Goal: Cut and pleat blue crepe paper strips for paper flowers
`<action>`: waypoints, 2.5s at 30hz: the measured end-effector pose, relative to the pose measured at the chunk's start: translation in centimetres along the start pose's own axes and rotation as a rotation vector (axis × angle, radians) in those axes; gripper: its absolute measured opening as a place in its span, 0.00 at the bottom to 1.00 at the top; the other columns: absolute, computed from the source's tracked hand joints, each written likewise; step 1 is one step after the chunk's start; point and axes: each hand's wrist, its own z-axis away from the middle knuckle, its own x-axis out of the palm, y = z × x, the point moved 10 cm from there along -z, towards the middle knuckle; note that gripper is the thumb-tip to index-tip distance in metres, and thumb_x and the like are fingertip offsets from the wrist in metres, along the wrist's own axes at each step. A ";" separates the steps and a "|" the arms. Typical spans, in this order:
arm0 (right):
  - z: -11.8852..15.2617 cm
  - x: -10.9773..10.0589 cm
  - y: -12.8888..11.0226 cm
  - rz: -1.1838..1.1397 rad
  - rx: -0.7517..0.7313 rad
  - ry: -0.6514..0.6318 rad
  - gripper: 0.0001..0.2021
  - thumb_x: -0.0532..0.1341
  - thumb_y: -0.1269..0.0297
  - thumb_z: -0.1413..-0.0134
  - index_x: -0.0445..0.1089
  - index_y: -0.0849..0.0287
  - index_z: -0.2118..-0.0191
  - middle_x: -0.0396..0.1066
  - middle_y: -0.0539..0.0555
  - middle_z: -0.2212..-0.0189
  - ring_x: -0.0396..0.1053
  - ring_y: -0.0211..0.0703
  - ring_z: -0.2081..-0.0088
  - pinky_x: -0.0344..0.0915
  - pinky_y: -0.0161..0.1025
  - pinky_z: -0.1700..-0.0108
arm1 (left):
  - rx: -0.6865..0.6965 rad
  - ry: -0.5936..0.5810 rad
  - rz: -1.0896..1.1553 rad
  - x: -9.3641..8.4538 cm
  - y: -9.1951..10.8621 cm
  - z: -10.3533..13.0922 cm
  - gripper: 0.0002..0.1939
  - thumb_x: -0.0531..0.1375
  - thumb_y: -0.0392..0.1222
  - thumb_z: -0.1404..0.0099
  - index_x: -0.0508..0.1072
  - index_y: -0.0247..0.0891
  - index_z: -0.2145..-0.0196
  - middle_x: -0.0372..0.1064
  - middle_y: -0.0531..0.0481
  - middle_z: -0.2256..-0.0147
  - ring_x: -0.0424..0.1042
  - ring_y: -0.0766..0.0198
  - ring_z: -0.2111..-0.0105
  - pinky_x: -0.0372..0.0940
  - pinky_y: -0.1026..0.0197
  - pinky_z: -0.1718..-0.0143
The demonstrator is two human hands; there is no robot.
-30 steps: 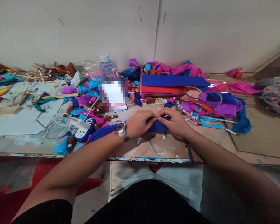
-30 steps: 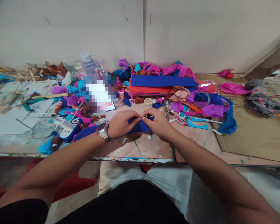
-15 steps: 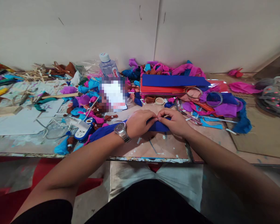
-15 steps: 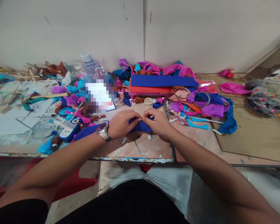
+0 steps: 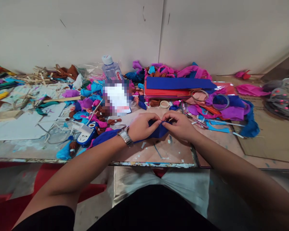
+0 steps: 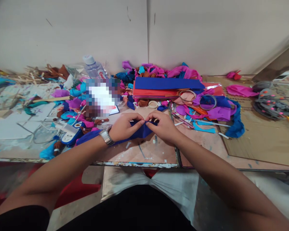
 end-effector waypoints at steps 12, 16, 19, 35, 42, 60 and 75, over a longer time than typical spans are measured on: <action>0.5 -0.6 -2.4 0.133 -0.212 0.046 0.05 0.64 0.72 0.41 0.75 0.56 0.61 0.74 0.54 0.61 0.73 0.46 0.58 0.68 0.43 0.54 | -0.027 -0.022 0.054 0.3 -0.5 0.0 0.14 0.57 0.48 0.27 0.80 0.37 0.61 0.79 0.50 0.64 0.74 0.63 0.65 0.64 0.60 0.62; 0.6 -0.8 -2.5 0.151 -0.248 0.065 0.05 0.65 0.70 0.40 0.76 0.55 0.60 0.74 0.55 0.58 0.73 0.47 0.55 0.69 0.45 0.51 | -0.062 -0.029 0.098 0.4 -0.9 -0.1 0.14 0.59 0.48 0.28 0.80 0.37 0.61 0.78 0.50 0.66 0.73 0.64 0.67 0.64 0.60 0.63; 0.7 -0.9 -2.8 0.176 -0.280 0.065 0.04 0.65 0.68 0.39 0.77 0.55 0.60 0.74 0.55 0.58 0.73 0.47 0.55 0.69 0.45 0.51 | -0.058 -0.040 0.093 0.4 -0.9 -0.1 0.14 0.58 0.48 0.28 0.80 0.37 0.61 0.78 0.50 0.66 0.72 0.64 0.67 0.63 0.60 0.63; 0.1 -1.3 -1.9 -0.006 -0.156 0.071 0.02 0.66 0.69 0.42 0.77 0.56 0.66 0.74 0.54 0.64 0.72 0.43 0.63 0.68 0.41 0.60 | 0.285 0.135 -0.227 -0.3 2.7 0.7 0.10 0.57 0.44 0.25 0.77 0.37 0.60 0.78 0.47 0.65 0.75 0.62 0.65 0.66 0.59 0.60; -0.1 -0.8 -1.2 -0.086 -0.079 0.058 0.04 0.65 0.70 0.44 0.74 0.56 0.69 0.74 0.53 0.66 0.72 0.44 0.62 0.66 0.42 0.57 | 0.318 0.142 -0.300 -0.1 2.9 0.9 0.09 0.58 0.44 0.25 0.76 0.38 0.59 0.78 0.48 0.65 0.76 0.61 0.65 0.66 0.58 0.60; -0.1 0.0 -0.4 -0.034 -0.032 0.016 0.03 0.63 0.71 0.47 0.72 0.57 0.70 0.75 0.53 0.67 0.72 0.44 0.62 0.66 0.42 0.57 | 0.216 0.060 -0.258 0.6 1.7 0.7 0.07 0.60 0.42 0.29 0.79 0.39 0.60 0.80 0.48 0.65 0.77 0.60 0.65 0.67 0.57 0.59; 0.0 -0.1 0.0 -0.004 -0.038 -0.014 0.03 0.64 0.70 0.46 0.76 0.57 0.66 0.76 0.53 0.65 0.72 0.44 0.62 0.66 0.41 0.58 | 0.035 0.003 -0.130 0.2 -0.1 0.1 0.08 0.61 0.43 0.34 0.79 0.38 0.64 0.78 0.50 0.67 0.74 0.61 0.68 0.64 0.58 0.63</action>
